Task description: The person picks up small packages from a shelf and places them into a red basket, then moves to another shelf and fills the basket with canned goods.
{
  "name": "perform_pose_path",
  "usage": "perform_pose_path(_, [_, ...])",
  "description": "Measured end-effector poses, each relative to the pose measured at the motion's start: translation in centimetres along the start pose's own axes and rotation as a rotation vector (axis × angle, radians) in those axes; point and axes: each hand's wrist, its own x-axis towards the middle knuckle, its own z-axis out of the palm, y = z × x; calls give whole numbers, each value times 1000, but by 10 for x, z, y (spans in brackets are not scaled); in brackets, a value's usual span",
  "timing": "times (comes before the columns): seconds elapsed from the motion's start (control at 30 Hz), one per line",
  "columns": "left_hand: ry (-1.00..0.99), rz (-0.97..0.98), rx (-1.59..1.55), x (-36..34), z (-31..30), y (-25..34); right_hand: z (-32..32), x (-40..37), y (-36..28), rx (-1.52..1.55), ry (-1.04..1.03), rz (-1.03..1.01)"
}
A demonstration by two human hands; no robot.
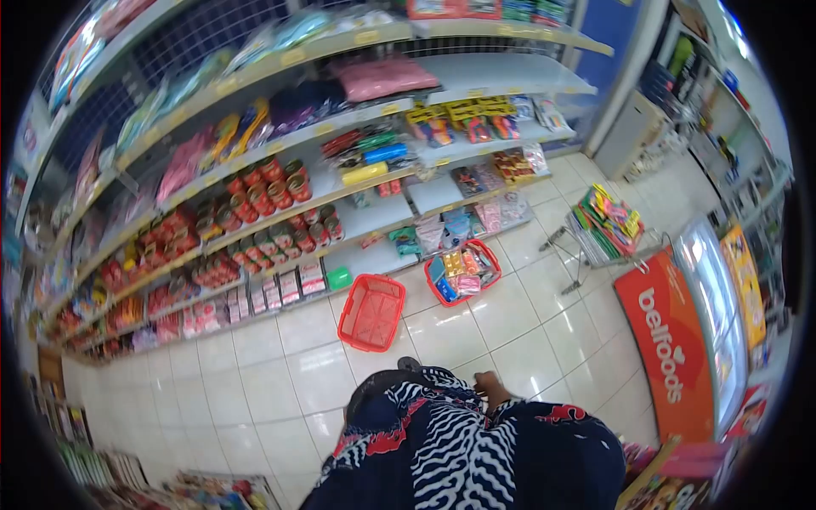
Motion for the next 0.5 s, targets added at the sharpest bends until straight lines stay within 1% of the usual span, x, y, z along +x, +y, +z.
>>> perform_pose_path(0.03, [1, 8, 7, 0, 6, -4, 10, -22, -12, -242, 52, -105])
perform_pose_path(0.1, [18, 33, 21, 5, 13, -12, 17, 0, 63, 28, -83, -1076])
perform_pose_path(0.13, [31, 47, 30, -3, 10, -9, 10, 8, 63, -3, -116, -1091])
perform_pose_path(0.17, [49, 62, 43, 15, 16, -51, 5, 16, 58, -86, -156, -992])
perform_pose_path(0.2, [65, 79, 60, 50, 34, -72, 4, 25, 51, -167, -190, -893])
perform_pose_path(0.23, [95, 69, 38, 50, 33, -75, 2, 34, 38, -248, -215, -797])
perform_pose_path(0.3, [151, -268, 26, 36, 32, -66, -3, 56, 0, -405, -238, -609])
perform_pose_path(0.33, [171, -272, 1, 25, 28, -56, -6, 64, -18, -483, -241, -510])
perform_pose_path(0.37, [222, -371, -59, 13, 23, -47, -8, 57, -41, -559, -240, -407])
perform_pose_path(0.4, [269, -475, -120, 3, 19, -38, -17, 45, -60, -473, -222, -343])
perform_pose_path(0.43, [281, -487, -142, 2, 22, -43, -26, 22, -80, -389, -206, -278])
perform_pose_path(0.5, [333, -564, -212, 19, 31, -75, -36, 14, -101, -143, -207, -178])
